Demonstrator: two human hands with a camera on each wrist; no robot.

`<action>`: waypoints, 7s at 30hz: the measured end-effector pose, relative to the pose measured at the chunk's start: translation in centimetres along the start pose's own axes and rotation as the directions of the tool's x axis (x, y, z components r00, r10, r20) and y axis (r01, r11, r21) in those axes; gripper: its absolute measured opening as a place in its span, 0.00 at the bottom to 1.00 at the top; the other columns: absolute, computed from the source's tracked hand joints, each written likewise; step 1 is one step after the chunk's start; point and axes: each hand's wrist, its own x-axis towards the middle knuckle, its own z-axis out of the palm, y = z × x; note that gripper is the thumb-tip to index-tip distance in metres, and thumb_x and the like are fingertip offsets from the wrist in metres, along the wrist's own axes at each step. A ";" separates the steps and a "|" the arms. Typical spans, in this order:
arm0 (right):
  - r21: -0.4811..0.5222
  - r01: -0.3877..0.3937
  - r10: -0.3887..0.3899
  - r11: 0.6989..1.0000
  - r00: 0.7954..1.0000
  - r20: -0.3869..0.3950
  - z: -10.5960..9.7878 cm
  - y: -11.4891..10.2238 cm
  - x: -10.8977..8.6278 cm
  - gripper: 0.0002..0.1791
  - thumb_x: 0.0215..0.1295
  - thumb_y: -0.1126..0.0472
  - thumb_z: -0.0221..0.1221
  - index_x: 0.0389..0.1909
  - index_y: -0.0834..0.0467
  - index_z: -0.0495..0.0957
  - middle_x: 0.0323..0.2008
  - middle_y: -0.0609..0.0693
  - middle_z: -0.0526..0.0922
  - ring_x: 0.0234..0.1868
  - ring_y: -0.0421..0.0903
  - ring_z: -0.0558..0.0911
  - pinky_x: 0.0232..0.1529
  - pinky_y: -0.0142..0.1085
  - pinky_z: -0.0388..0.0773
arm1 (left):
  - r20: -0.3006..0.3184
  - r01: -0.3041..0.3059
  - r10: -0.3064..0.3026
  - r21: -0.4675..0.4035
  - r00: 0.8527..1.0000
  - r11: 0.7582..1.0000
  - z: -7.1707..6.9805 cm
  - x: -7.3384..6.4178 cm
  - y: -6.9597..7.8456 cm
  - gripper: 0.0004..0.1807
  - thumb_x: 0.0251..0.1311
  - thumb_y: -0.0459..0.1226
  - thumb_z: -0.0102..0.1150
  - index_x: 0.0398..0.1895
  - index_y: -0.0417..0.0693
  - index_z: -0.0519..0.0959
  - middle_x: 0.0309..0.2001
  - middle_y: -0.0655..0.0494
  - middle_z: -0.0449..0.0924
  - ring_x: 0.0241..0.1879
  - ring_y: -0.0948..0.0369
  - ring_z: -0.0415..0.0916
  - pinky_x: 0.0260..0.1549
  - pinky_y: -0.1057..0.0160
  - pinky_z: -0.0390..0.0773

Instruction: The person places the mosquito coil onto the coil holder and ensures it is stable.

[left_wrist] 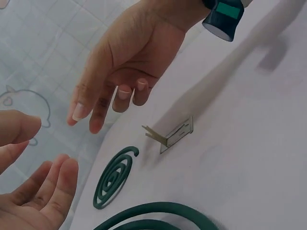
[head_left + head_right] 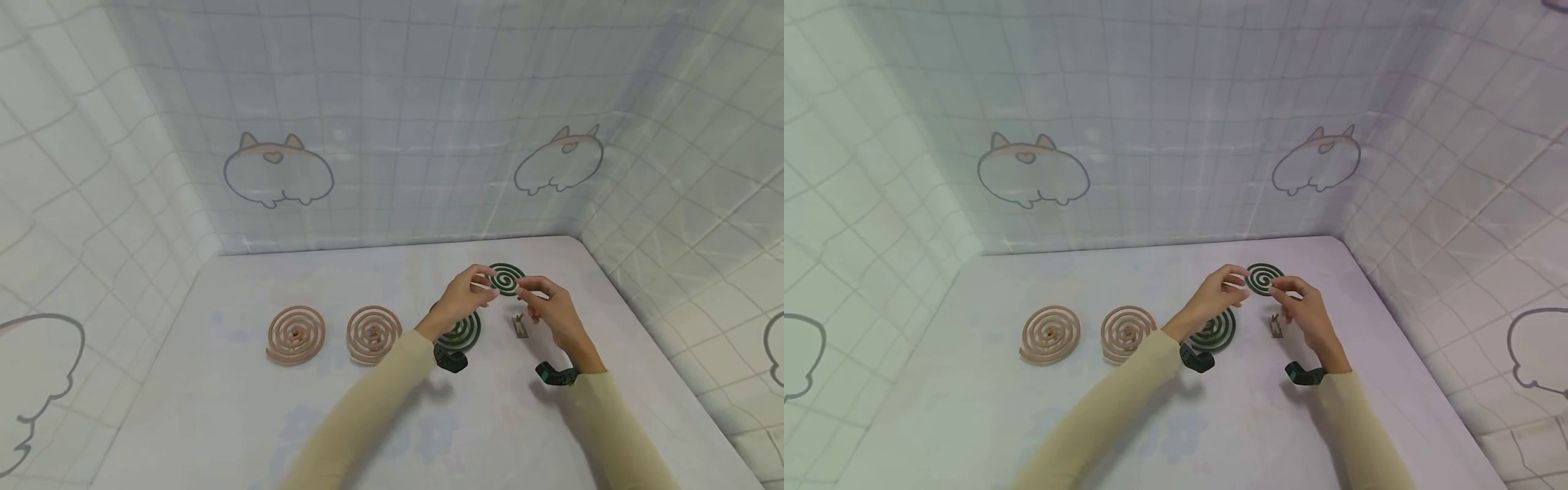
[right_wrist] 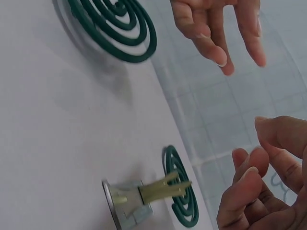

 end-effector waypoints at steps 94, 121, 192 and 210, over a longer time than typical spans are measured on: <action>-0.070 -0.201 0.194 0.977 0.976 -0.099 -2.4 3.4 5.5 0.34 0.68 0.49 0.69 0.66 0.62 0.67 0.36 0.54 0.84 0.24 0.40 0.74 0.27 0.32 0.75 | -0.399 0.165 -0.156 -0.012 0.904 0.986 3.3 6.0 -1.7 0.20 0.64 0.27 0.64 0.59 0.48 0.82 0.62 0.50 0.77 0.45 0.57 0.76 0.36 0.63 0.77; 0.137 -0.191 0.201 0.972 0.978 -0.062 -1.5 0.7 1.7 0.35 0.71 0.46 0.65 0.67 0.62 0.64 0.35 0.46 0.85 0.22 0.39 0.73 0.28 0.33 0.75 | -0.325 0.064 -0.111 -0.152 0.939 0.986 3.8 4.2 -1.4 0.18 0.65 0.27 0.67 0.57 0.44 0.82 0.51 0.49 0.81 0.37 0.58 0.86 0.50 0.44 0.83; 0.219 -0.137 0.137 0.966 0.990 0.017 -2.4 4.4 -2.6 0.22 0.73 0.56 0.65 0.59 0.66 0.74 0.35 0.45 0.81 0.26 0.38 0.75 0.28 0.30 0.79 | -0.104 0.155 -0.139 0.156 0.985 0.976 4.4 0.4 -2.5 0.15 0.62 0.34 0.72 0.51 0.51 0.84 0.44 0.58 0.78 0.38 0.65 0.76 0.32 0.65 0.77; 0.151 -0.182 0.188 0.972 0.982 -0.027 -2.1 5.1 -2.6 0.22 0.72 0.55 0.65 0.57 0.66 0.74 0.33 0.45 0.84 0.24 0.38 0.75 0.24 0.31 0.78 | -0.187 0.163 -0.129 0.181 0.974 0.970 5.4 1.3 -3.1 0.12 0.66 0.30 0.67 0.52 0.46 0.84 0.42 0.55 0.80 0.35 0.65 0.76 0.31 0.66 0.78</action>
